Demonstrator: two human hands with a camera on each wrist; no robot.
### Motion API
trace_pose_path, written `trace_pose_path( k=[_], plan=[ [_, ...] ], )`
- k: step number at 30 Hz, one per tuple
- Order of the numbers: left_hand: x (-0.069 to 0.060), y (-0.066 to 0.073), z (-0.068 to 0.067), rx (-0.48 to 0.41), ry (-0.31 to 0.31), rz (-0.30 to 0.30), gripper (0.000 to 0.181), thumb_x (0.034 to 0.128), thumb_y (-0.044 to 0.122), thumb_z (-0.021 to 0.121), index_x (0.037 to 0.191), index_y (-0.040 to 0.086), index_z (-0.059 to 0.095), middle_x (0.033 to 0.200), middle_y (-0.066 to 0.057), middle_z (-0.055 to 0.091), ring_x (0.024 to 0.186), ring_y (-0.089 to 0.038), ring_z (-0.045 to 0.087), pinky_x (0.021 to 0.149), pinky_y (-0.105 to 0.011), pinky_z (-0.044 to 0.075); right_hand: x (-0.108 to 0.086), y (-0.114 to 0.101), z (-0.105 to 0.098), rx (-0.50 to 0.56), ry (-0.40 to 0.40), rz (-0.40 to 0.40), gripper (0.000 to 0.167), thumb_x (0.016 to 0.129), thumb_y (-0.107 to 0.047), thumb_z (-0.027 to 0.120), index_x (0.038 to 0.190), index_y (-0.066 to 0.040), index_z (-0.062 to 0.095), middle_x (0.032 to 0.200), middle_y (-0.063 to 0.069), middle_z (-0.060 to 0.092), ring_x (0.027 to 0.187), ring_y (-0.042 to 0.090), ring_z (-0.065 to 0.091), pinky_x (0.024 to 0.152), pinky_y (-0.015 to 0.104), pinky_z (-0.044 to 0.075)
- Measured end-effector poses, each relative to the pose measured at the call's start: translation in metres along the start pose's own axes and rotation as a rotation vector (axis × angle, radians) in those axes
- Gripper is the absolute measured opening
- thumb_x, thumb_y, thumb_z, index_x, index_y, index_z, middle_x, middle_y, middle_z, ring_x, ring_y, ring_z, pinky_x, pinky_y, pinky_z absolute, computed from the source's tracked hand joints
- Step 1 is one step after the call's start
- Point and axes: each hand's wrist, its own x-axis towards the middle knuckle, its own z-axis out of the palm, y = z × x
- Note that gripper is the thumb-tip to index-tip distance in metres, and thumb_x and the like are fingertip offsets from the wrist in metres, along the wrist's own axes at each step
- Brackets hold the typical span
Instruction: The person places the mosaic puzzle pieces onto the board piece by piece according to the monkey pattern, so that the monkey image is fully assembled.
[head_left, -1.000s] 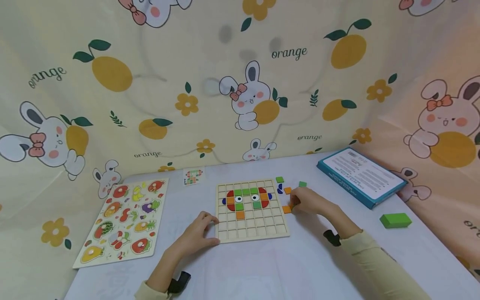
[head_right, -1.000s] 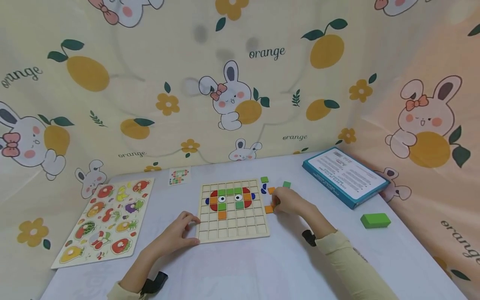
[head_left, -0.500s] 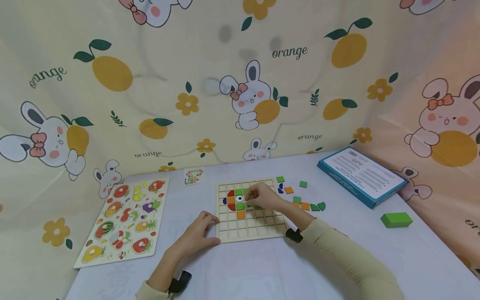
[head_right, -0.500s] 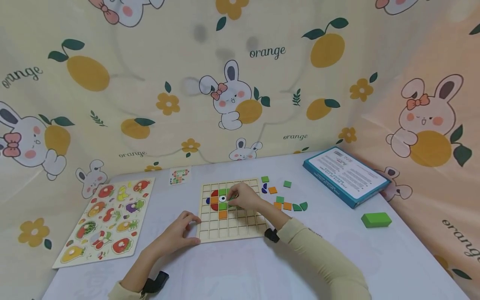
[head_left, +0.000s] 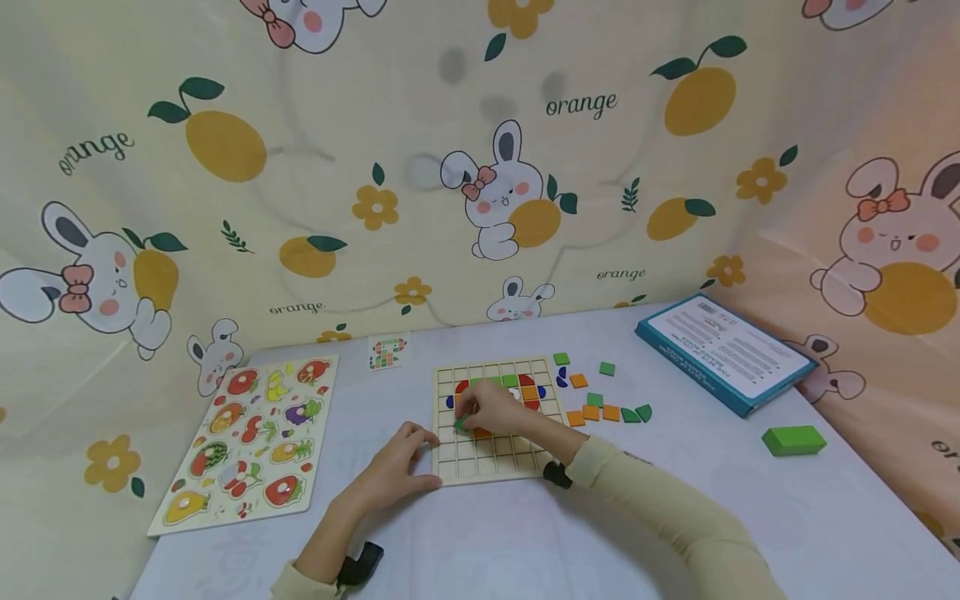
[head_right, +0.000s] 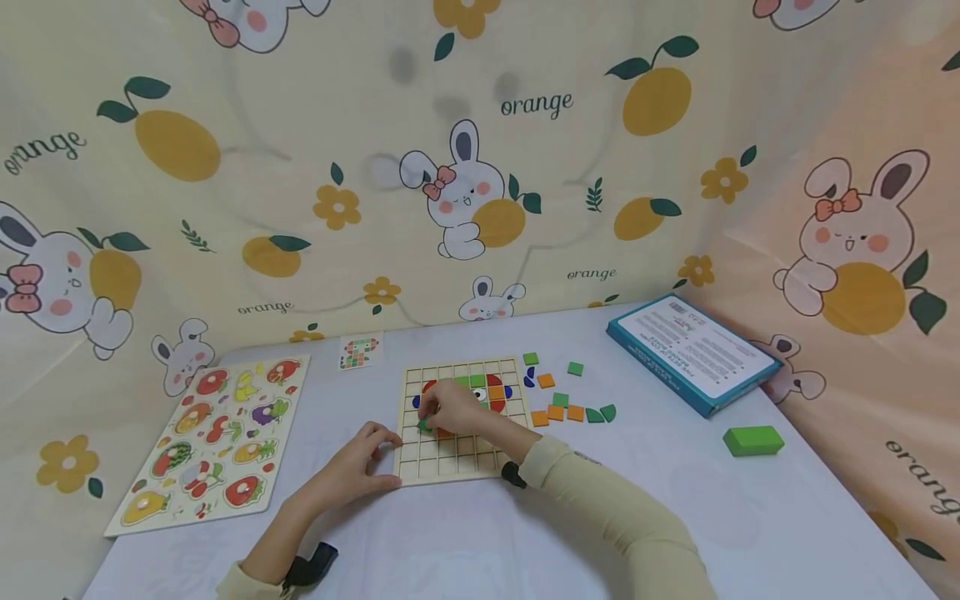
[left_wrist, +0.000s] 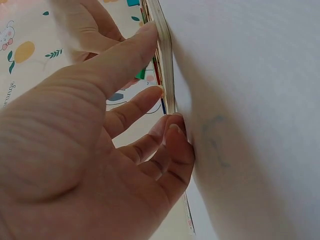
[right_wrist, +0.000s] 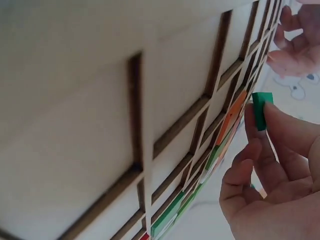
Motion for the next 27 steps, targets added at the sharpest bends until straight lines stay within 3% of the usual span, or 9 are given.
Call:
trace_pose_path(
  k=[6, 12, 17, 20, 24, 27],
  plan=[
    [0.000, -0.001, 0.001, 0.010, 0.000, 0.004, 0.050, 0.0824, 0.027, 0.083, 0.123, 0.010, 0.058, 0.117, -0.004, 0.048, 0.096, -0.017, 0.047, 0.079, -0.032, 0.044, 0.004, 0.001, 0.002, -0.136, -0.081, -0.039, 0.013, 0.086, 0.004, 0.073, 0.085, -0.008, 0.075, 0.080, -0.003, 0.067, 0.075, 0.009, 0.056, 0.071, 0.025, 0.049],
    [0.001, -0.002, 0.001, 0.008, 0.000, 0.002, 0.050, 0.0825, 0.025, 0.083, 0.123, 0.010, 0.058, 0.118, -0.004, 0.048, 0.097, -0.017, 0.048, 0.081, -0.034, 0.045, 0.002, -0.002, 0.004, -0.303, -0.085, -0.109, 0.018, 0.085, 0.006, 0.072, 0.088, -0.010, 0.079, 0.081, -0.005, 0.059, 0.077, 0.009, 0.049, 0.072, 0.025, 0.046],
    [0.001, -0.002, 0.001, 0.010, 0.000, 0.001, 0.050, 0.0820, 0.026, 0.084, 0.123, 0.010, 0.059, 0.117, -0.004, 0.049, 0.096, -0.017, 0.048, 0.081, -0.034, 0.045, 0.003, -0.001, 0.006, -0.315, -0.073, -0.092, 0.022, 0.086, 0.009, 0.070, 0.087, -0.010, 0.080, 0.079, -0.006, 0.061, 0.076, 0.007, 0.052, 0.074, 0.022, 0.048],
    [0.001, -0.003, 0.002, 0.015, 0.001, 0.004, 0.050, 0.0820, 0.026, 0.083, 0.122, 0.010, 0.059, 0.117, -0.004, 0.048, 0.096, -0.017, 0.048, 0.080, -0.033, 0.044, 0.001, 0.000, 0.007, -0.346, -0.053, -0.122, 0.019, 0.086, 0.007, 0.071, 0.084, -0.010, 0.078, 0.077, -0.006, 0.061, 0.075, 0.007, 0.054, 0.073, 0.021, 0.049],
    [0.001, -0.003, 0.002, 0.017, 0.003, 0.004, 0.050, 0.0820, 0.027, 0.083, 0.122, 0.010, 0.059, 0.116, -0.004, 0.048, 0.095, -0.017, 0.047, 0.079, -0.032, 0.044, -0.007, 0.000, 0.003, -0.415, -0.035, -0.163, 0.009, 0.087, -0.002, 0.075, 0.086, -0.010, 0.079, 0.081, -0.006, 0.057, 0.076, 0.009, 0.053, 0.071, 0.021, 0.048],
    [0.001, -0.002, 0.003, 0.016, 0.002, -0.005, 0.050, 0.0816, 0.027, 0.084, 0.122, 0.010, 0.059, 0.116, -0.004, 0.049, 0.095, -0.017, 0.048, 0.079, -0.032, 0.045, -0.016, 0.002, -0.007, -0.405, -0.017, -0.175, 0.005, 0.089, -0.008, 0.075, 0.092, -0.009, 0.079, 0.085, -0.005, 0.057, 0.078, 0.010, 0.053, 0.070, 0.023, 0.047]
  ],
)
